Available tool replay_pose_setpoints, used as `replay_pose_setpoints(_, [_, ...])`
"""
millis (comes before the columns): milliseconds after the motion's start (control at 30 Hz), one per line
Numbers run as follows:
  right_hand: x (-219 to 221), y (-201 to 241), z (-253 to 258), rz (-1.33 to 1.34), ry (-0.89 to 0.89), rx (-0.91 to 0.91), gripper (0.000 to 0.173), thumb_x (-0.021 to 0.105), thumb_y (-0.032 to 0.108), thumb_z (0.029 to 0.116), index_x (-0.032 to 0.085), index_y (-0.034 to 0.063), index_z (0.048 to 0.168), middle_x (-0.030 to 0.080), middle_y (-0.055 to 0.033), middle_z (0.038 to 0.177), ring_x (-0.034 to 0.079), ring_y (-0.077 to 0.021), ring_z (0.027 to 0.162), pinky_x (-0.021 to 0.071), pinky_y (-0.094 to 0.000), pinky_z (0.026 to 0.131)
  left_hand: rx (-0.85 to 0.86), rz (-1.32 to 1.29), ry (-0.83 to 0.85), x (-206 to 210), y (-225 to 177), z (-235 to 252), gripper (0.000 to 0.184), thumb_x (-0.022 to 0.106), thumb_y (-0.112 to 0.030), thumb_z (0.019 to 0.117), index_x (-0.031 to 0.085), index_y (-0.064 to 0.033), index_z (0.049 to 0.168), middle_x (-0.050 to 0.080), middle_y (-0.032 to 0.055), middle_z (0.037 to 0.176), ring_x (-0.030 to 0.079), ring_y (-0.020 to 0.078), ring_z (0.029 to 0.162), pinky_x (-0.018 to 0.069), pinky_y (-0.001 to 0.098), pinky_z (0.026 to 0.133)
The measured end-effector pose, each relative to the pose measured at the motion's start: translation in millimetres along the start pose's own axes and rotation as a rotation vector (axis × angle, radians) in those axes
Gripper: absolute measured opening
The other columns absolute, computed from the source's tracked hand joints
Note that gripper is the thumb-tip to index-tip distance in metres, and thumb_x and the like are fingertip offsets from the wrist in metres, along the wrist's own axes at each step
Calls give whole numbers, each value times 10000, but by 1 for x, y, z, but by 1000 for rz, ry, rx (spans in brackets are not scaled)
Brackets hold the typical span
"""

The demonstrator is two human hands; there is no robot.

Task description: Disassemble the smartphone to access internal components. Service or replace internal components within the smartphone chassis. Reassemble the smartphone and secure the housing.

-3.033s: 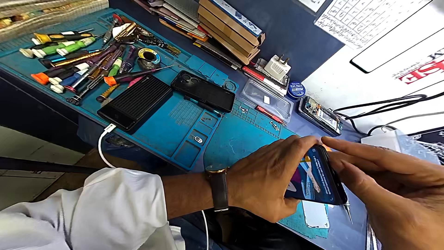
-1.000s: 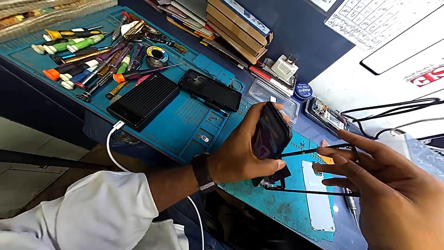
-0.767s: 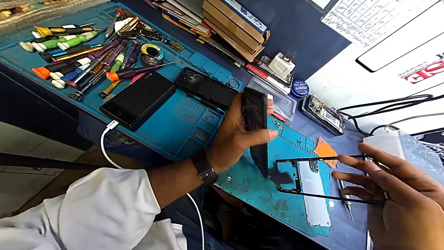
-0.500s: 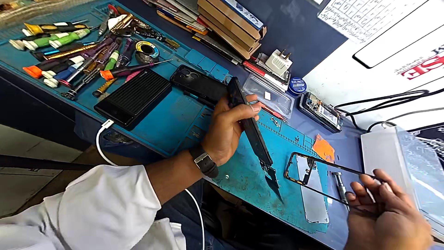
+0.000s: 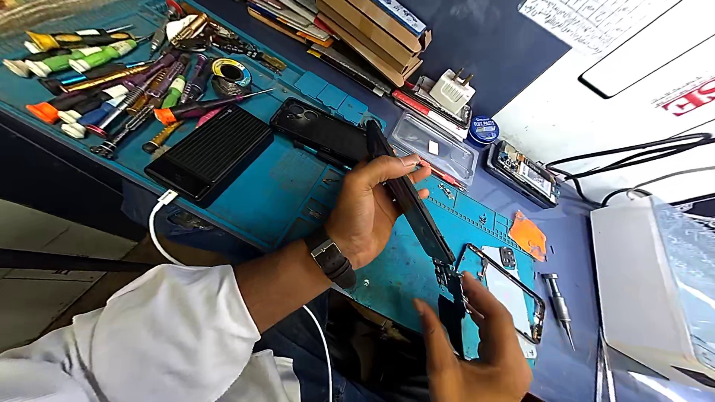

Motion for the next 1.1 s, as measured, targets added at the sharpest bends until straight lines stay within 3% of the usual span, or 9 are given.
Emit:
replay_pose_setpoints(100, [-5,3,1,-31,-86,-102,106,693,73,914,765,-3,929,759,-75,902,732,-85,875,611,-213,805,-34,16,-2,1,-1,-3,371,434,-176,1024,511,-2,1342,612,193,1331,671,269,1125,566,420,922])
replay_pose_setpoints(300, [-24,-10,9,218,56,-91,175,685,137,973,745,63,1119,750,-32,1027,729,-108,923,629,-251,826,-91,-84,73,-2,-5,-1,382,397,-248,1047,554,11,1280,661,184,1245,697,258,1071,593,396,854])
replay_pose_setpoints(533, [-61,-52,23,190,-224,209,123,591,3,980,705,-41,999,735,-15,794,715,-76,672,616,-242,583,-175,-184,82,0,1,-2,374,418,-268,1054,536,3,1283,653,197,1221,710,272,1017,603,403,850])
replay_pose_setpoints(633, [-84,-70,33,-148,-310,117,158,611,20,986,713,-79,1055,716,-86,896,691,-61,795,583,-211,707,-181,-186,45,0,1,-2,357,422,-266,1051,538,0,1258,656,190,1212,704,271,1036,592,422,879])
replay_pose_setpoints(800, [-59,-77,12,-410,46,118,446,537,30,810,715,-40,1213,626,-278,1328,581,-409,1265,445,-549,1052,-150,-172,59,0,-2,-2,395,409,-242,1049,480,25,1331,605,219,1334,643,319,1210,526,482,1027])
replay_pose_setpoints(867, [-58,-65,2,-225,14,149,474,510,14,773,691,-100,1196,597,-291,1345,554,-340,1291,435,-450,1075,-129,-142,107,0,-3,-2,436,388,-227,1046,451,39,1386,559,240,1410,596,348,1285,488,510,1076])
replay_pose_setpoints(933, [-54,-53,4,146,46,241,415,555,80,929,608,-120,1288,624,-185,1351,603,-212,1271,517,-359,1065,-129,-80,201,8,3,-6,471,371,-215,1043,406,33,1442,497,244,1487,539,356,1356,461,519,1114])
replay_pose_setpoints(1000, [-40,-41,14,478,205,318,604,629,356,1009,505,-46,1442,647,-151,1361,635,-265,1252,552,-428,1037,-136,-11,308,20,14,-15,506,428,-219,996,415,6,1450,497,221,1506,518,347,1381,465,517,1109])
replay_pose_setpoints(1100, [-14,-24,20,633,443,373,891,689,551,924,354,-4,1536,596,-183,1415,600,-329,1283,544,-478,1030,-149,-21,462,37,32,-27,548,550,-188,923,432,-40,1437,488,209,1521,505,354,1387,460,522,1100])
Point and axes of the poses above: each hand's wrist, its own z-axis towards the middle knuckle, its own x-axis out of the palm, y = z × x, the point moved 8 cm from there along z, towards the middle knuckle
